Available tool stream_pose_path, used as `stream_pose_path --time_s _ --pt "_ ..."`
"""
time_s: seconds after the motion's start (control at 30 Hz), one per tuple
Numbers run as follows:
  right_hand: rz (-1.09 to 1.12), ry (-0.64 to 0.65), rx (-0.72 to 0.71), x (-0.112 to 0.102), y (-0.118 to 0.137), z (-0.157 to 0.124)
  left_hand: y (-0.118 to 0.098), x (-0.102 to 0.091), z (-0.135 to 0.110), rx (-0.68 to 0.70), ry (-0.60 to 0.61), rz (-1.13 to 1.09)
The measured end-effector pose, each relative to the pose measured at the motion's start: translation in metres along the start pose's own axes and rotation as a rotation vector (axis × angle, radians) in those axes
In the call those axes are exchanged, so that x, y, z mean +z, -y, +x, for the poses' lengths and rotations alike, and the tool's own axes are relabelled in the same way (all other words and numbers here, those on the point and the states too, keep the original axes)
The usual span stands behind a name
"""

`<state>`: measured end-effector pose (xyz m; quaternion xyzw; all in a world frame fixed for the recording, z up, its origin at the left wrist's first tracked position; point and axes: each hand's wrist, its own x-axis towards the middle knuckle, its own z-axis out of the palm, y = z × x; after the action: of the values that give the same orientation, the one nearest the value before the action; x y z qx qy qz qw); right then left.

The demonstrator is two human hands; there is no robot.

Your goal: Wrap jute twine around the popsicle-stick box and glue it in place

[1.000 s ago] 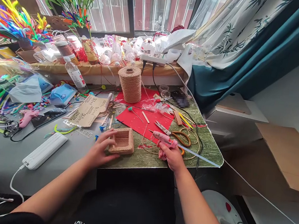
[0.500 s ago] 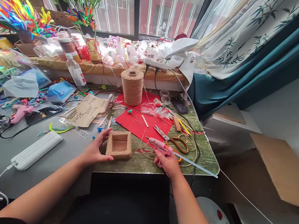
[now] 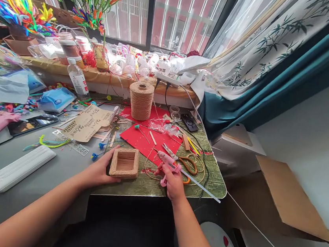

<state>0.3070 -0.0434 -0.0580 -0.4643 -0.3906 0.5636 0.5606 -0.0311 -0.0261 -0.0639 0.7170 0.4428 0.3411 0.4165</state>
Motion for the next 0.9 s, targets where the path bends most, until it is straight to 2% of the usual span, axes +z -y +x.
stream_pose_path --time_s 0.17,0.3,0.43,0.5,0.6,0.63,0.73,0.9 --pt "0.046 -0.018 0.08 0.0 -0.01 -0.003 -0.003 0.0 -0.002 0.008 -0.04 -0.028" --pt "0.041 -0.006 0.093 -0.005 -0.014 0.0 0.001 -0.006 -0.006 0.054 -0.168 -0.17" --pt "0.034 0.009 0.093 -0.007 -0.013 -0.001 -0.002 -0.006 -0.005 -0.032 -0.272 -0.343" --pt "0.048 0.016 0.09 -0.008 -0.012 -0.002 -0.014 -0.003 -0.005 -0.107 -0.247 -0.55" --pt "0.07 0.024 0.095 -0.008 -0.01 -0.002 -0.041 0.004 -0.006 -0.224 -0.109 -0.863" --pt "0.073 0.022 0.097 -0.008 -0.009 -0.002 -0.05 0.007 -0.006 -0.235 -0.095 -0.925" --pt "0.075 0.015 0.102 -0.008 -0.009 -0.002 -0.067 0.014 -0.005 -0.26 -0.056 -1.017" --pt "0.058 0.013 0.076 -0.01 -0.013 -0.001 -0.069 0.023 -0.002 -0.306 -0.009 -1.02"
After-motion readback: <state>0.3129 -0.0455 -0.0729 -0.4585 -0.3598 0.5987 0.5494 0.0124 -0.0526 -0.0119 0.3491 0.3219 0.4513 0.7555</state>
